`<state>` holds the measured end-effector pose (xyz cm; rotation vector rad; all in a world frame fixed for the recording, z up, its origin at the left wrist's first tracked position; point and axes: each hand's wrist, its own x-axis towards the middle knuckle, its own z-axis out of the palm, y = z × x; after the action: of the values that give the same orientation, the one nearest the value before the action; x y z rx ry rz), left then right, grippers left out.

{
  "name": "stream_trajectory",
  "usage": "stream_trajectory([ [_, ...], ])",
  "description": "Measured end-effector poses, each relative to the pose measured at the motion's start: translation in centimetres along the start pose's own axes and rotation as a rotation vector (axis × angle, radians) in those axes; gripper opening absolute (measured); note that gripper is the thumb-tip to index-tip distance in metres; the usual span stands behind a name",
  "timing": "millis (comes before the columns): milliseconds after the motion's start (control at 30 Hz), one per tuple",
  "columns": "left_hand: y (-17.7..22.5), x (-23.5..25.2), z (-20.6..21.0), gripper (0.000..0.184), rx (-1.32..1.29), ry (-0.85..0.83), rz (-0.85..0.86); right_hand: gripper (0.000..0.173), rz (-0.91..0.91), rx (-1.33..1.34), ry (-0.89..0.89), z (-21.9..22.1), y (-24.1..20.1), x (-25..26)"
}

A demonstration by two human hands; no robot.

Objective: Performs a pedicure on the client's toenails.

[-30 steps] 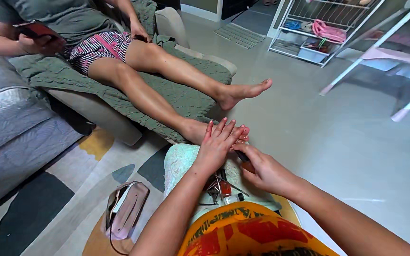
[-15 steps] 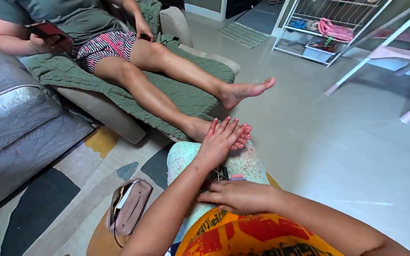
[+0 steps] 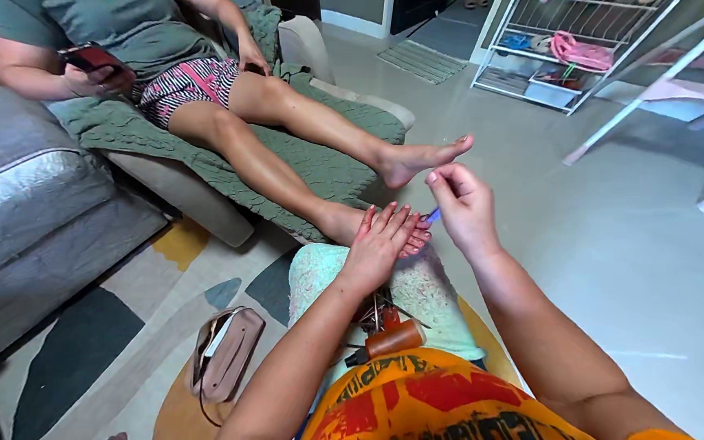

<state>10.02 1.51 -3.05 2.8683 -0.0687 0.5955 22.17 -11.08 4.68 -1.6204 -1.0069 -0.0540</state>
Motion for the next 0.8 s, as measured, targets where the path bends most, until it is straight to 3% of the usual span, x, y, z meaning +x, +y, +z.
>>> stream_trajectory([
  [33, 0.0, 0.0, 0.0, 0.053, 0.008, -0.003, -0.005, 0.02, 0.027, 0.143, -0.027, 0.4, -0.5, -0.5],
  [100, -0.1, -0.2, 0.1, 0.036, 0.006, 0.021, -0.01, 0.018, 0.144, 0.399, -0.244, 1.7, -0.9, -2.3],
  [167, -0.1, -0.2, 0.2, 0.031, 0.005, 0.011, -0.014, 0.02, 0.135, 0.315, -0.339, 2.2, -0.3, -3.0],
  [200, 0.0, -0.2, 0.1, 0.029, 0.002, 0.003, -0.016, 0.021, 0.078, 0.198, -0.294, 1.7, 0.1, -2.7],
  [267, 0.3, 0.0, -0.2, 0.046, 0.005, -0.016, -0.031, 0.023, 0.001, 0.079, -0.154, 0.4, 0.6, -2.0],
  [333, 0.4, 0.2, -0.6, 0.052, -0.004, -0.009, -0.035, 0.022, -0.021, 0.243, -0.127, 0.3, 0.4, -2.0],
  [433, 0.3, 0.3, -0.9, 0.037, -0.009, -0.02, -0.023, 0.023, 0.094, 0.367, -0.268, 0.3, 1.2, -2.6],
  [500, 0.4, 0.2, -1.0, 0.046, -0.042, -0.014, -0.03, 0.021, 0.094, 0.297, -0.197, -0.7, 2.6, -1.7],
  [600, -0.2, 0.3, -1.4, 0.053, -0.113, -0.014, 0.0, 0.021, 0.007, 0.453, -0.128, -0.4, 2.1, -1.0],
  [700, -0.6, 0.6, -2.2, 0.063, -0.12, -0.1, 0.072, 0.021, 0.011, 0.582, -0.509, -0.1, 2.2, -2.9],
  [800, -0.5, 1.1, -2.7, 0.077, -0.166, -0.119, 0.103, 0.026, -0.051, 0.508, -0.998, -1.6, 3.0, -4.1],
])
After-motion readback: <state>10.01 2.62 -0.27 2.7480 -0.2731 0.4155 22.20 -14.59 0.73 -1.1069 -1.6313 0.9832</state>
